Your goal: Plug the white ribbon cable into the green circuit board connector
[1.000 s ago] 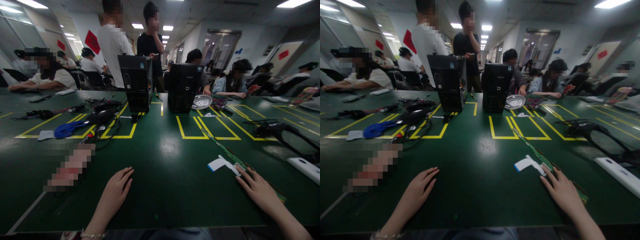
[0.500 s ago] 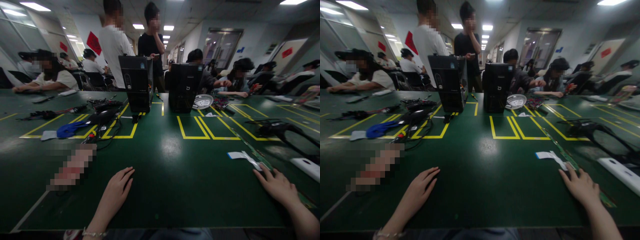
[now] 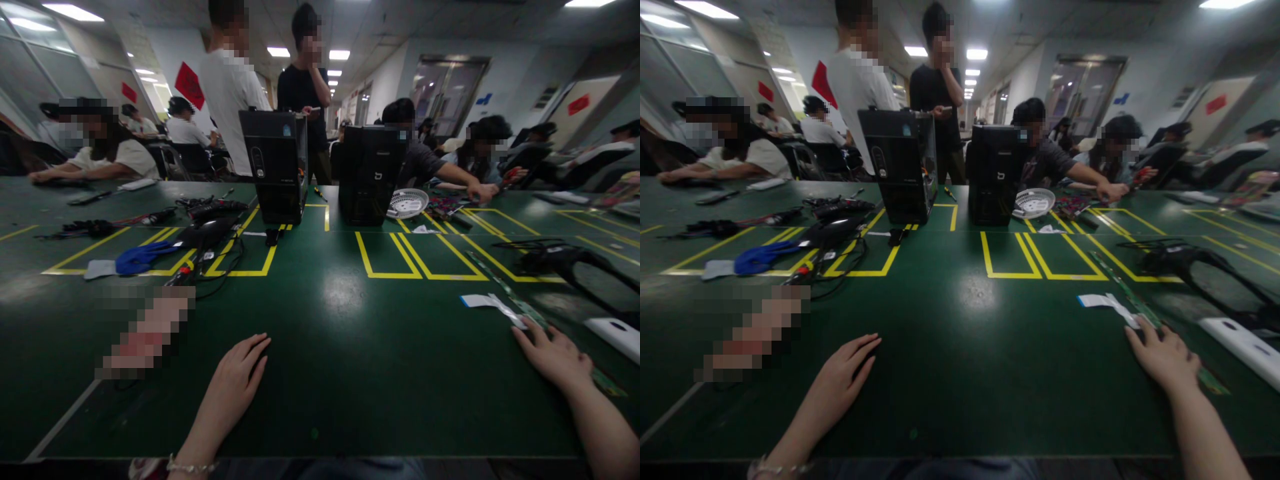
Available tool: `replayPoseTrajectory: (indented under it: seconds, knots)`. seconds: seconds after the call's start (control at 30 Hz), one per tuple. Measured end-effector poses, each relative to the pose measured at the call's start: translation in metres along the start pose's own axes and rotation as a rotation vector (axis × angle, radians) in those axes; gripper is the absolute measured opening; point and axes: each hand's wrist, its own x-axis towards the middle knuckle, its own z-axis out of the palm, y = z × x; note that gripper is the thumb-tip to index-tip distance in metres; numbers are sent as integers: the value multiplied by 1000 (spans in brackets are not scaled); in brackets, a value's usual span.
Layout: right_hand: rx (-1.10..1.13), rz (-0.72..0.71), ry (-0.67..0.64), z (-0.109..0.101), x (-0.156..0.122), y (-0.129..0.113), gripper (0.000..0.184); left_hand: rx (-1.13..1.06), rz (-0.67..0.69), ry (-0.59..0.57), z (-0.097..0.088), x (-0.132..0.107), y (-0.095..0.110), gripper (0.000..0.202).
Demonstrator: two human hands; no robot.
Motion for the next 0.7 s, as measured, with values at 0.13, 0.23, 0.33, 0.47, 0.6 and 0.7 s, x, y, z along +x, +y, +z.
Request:
replayPoseTrajectory:
  seconds: [0.13, 0.23, 0.33, 0.47, 0.6, 0.7]
  knots:
    - [105, 77, -27, -5, -2, -1, 77, -9, 6, 11, -1, 0, 1, 38]
    - [115, 56, -28, -9, 2, 1, 73, -5, 9, 2, 0, 0, 0, 38]
    - [112, 24, -50, -11, 5, 4, 72, 4, 10, -7, 1, 0, -2, 39]
    - [103, 11, -53, -13, 6, 5, 72, -2, 12, 5, 2, 0, -2, 38]
    - [126, 41, -57, -13, 3, 4, 73, -11, 8, 20, 1, 0, 0, 38]
    - [149, 77, -41, -14, 0, 3, 73, -6, 7, 12, 1, 0, -1, 38]
